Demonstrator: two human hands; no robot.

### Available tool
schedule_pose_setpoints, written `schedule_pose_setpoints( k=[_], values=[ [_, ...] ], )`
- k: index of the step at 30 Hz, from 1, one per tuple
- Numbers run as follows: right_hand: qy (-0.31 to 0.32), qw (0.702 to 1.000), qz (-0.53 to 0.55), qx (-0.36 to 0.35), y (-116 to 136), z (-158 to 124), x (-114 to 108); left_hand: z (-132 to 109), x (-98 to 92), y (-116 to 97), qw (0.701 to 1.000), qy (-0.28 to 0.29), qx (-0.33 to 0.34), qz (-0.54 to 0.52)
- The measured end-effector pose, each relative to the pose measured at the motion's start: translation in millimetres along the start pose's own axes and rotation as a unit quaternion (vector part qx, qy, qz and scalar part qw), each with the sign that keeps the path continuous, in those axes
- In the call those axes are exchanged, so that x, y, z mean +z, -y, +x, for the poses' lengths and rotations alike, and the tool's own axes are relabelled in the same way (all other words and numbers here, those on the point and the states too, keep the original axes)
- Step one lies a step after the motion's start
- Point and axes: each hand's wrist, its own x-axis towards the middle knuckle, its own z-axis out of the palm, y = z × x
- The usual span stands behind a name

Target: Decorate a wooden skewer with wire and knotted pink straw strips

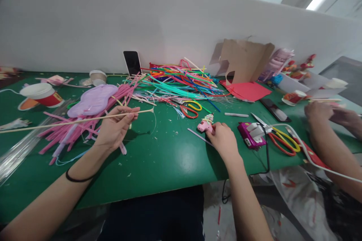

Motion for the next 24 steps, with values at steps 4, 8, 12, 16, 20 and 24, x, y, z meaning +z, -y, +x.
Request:
schedule_pose_setpoints(
  k=[4,8,12,16,20,24],
  values=[
    [-0.044,0.985,0.161,0.044,-0.1,-16.1,-10.1,-1.8,1.3,-4.5,1.000,0.013,0.024,0.013],
    [-0.120,0.916,0.374,0.085,29.5,-33.2,-12.3,-4.0,1.7,-5.8,0.997,0.020,0.049,0.054],
    [-0.085,0.818,0.568,0.017,76.9,-40.3,-0.3,-5.0,-1.1,-4.9,0.990,0.016,0.077,0.117],
    [-0.042,0.768,0.639,-0.006,115.2,-47.1,9.8,-4.9,-2.9,-3.8,0.986,-0.010,0.110,0.128],
    [-0.064,0.800,0.595,-0.047,133.0,-55.2,14.3,-5.1,-0.8,-5.6,0.984,-0.032,0.125,0.120],
    [-0.072,0.815,0.570,-0.077,138.7,-59.6,17.3,-8.0,3.5,-11.5,0.978,-0.048,0.144,0.146]
  ],
)
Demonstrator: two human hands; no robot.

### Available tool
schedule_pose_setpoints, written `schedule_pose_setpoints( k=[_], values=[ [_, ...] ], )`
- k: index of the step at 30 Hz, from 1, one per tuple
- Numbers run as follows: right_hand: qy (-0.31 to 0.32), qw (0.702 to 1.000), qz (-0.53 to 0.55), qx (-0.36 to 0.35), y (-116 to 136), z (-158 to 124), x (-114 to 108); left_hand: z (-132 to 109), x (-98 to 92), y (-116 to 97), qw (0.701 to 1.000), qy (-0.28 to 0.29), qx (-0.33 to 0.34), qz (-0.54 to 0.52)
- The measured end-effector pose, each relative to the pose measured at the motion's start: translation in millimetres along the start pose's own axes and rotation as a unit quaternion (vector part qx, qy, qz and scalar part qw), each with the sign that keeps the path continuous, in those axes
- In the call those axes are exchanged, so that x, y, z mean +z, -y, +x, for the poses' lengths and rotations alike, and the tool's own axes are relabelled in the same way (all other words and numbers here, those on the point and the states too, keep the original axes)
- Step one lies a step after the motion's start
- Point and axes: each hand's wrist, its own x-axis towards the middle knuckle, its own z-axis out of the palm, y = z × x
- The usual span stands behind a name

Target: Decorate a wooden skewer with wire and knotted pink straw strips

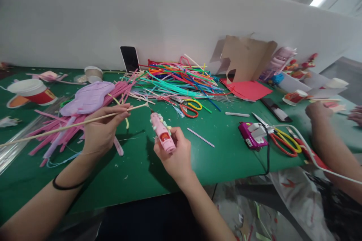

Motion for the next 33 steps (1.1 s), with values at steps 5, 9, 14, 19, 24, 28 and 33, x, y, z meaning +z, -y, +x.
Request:
schedule_pose_setpoints(
  k=[5,9,14,19,24,28,33],
  values=[
    [0.001,1.000,-0.006,0.017,2.2,0.5,6.5,-3.2,1.3,-8.3,0.999,-0.001,0.016,0.038],
    [-0.015,1.000,-0.005,0.011,2.9,2.4,8.3,-4.9,0.3,-9.8,0.997,0.023,0.035,0.058],
    [-0.020,1.000,-0.006,0.008,1.0,3.4,6.7,-7.5,1.1,-10.6,0.996,0.032,0.049,0.063],
    [-0.015,1.000,-0.001,0.005,-1.2,3.2,3.6,-8.6,2.1,-12.5,0.994,0.027,0.065,0.080],
    [-0.014,1.000,-0.012,0.001,-1.8,2.6,1.4,-8.6,2.4,-12.6,0.994,0.024,0.060,0.084],
    [-0.020,1.000,-0.023,0.002,-0.5,2.8,1.3,-9.5,3.0,-12.1,0.995,0.021,0.049,0.088],
    [-0.021,1.000,-0.017,0.006,0.6,2.6,1.5,-10.1,3.5,-12.9,0.995,0.022,0.046,0.086]
  ],
)
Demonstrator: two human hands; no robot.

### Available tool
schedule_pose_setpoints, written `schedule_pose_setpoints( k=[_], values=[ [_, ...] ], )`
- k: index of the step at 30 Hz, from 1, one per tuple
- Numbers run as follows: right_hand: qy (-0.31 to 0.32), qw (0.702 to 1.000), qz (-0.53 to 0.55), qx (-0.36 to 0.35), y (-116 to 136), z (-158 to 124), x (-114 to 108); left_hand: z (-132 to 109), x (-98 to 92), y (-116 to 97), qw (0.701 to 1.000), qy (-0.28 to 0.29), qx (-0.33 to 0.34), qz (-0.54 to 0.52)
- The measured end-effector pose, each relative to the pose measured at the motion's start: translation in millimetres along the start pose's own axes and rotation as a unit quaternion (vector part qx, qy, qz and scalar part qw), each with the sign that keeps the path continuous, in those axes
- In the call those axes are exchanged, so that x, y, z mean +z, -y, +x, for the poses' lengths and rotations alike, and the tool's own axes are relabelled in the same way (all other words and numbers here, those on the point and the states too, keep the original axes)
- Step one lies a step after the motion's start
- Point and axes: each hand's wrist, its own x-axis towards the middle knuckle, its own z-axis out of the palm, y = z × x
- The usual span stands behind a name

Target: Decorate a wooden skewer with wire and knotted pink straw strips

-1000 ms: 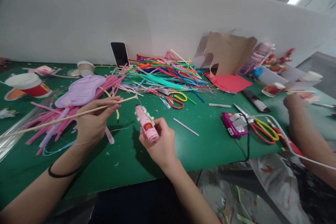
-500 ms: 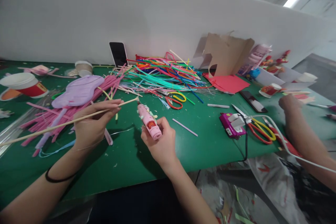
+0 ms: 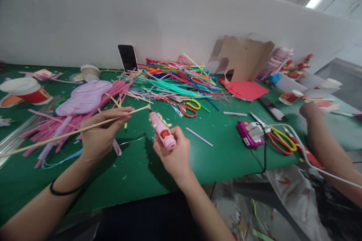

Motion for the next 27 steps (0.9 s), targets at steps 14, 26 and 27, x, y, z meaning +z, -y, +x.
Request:
schedule_pose_setpoints(
  k=[14,26,27],
  values=[
    [0.000,1.000,-0.001,0.004,-1.4,0.0,-1.3,-1.0,1.2,-2.7,1.000,-0.006,-0.004,0.002],
    [-0.008,1.000,0.001,0.006,1.1,0.7,-0.8,0.0,-1.4,0.9,0.999,0.016,0.036,0.014],
    [-0.010,1.000,0.001,0.007,1.4,0.7,-0.8,-0.1,-1.3,0.8,0.999,0.014,0.036,0.017]
  ],
)
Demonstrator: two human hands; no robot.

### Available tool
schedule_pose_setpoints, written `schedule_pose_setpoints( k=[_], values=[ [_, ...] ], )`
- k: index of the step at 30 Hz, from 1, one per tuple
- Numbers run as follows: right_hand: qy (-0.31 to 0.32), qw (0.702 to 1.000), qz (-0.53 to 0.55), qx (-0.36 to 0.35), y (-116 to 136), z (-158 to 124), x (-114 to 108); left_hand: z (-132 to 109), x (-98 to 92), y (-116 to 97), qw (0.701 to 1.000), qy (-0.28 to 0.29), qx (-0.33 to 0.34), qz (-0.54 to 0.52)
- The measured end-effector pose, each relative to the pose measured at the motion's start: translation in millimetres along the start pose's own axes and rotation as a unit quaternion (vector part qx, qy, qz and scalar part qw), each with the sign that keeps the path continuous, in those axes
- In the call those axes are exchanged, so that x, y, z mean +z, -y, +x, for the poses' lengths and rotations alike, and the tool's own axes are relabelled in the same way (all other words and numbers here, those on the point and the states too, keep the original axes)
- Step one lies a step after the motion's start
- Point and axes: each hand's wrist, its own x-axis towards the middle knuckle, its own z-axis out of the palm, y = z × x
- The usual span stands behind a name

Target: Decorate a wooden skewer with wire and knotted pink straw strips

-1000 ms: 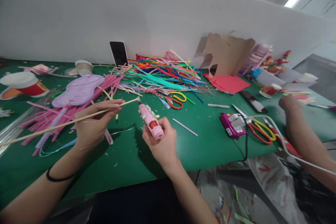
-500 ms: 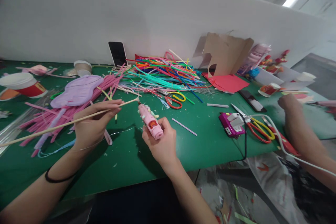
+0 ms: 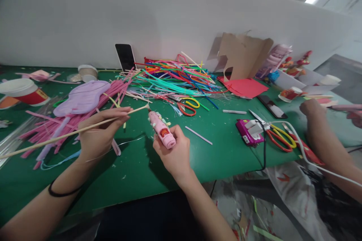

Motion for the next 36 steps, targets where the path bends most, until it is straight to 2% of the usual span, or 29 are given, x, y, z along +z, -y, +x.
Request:
schedule_pose_setpoints(
  k=[17,36],
  values=[
    [-0.003,1.000,-0.014,0.000,-1.1,0.2,-1.0,1.0,-0.7,-0.4,0.999,0.010,0.036,0.018],
    [-0.005,1.000,-0.015,0.006,0.6,-0.2,-1.4,0.1,-1.6,0.0,0.999,0.017,0.025,0.022]
  ],
)
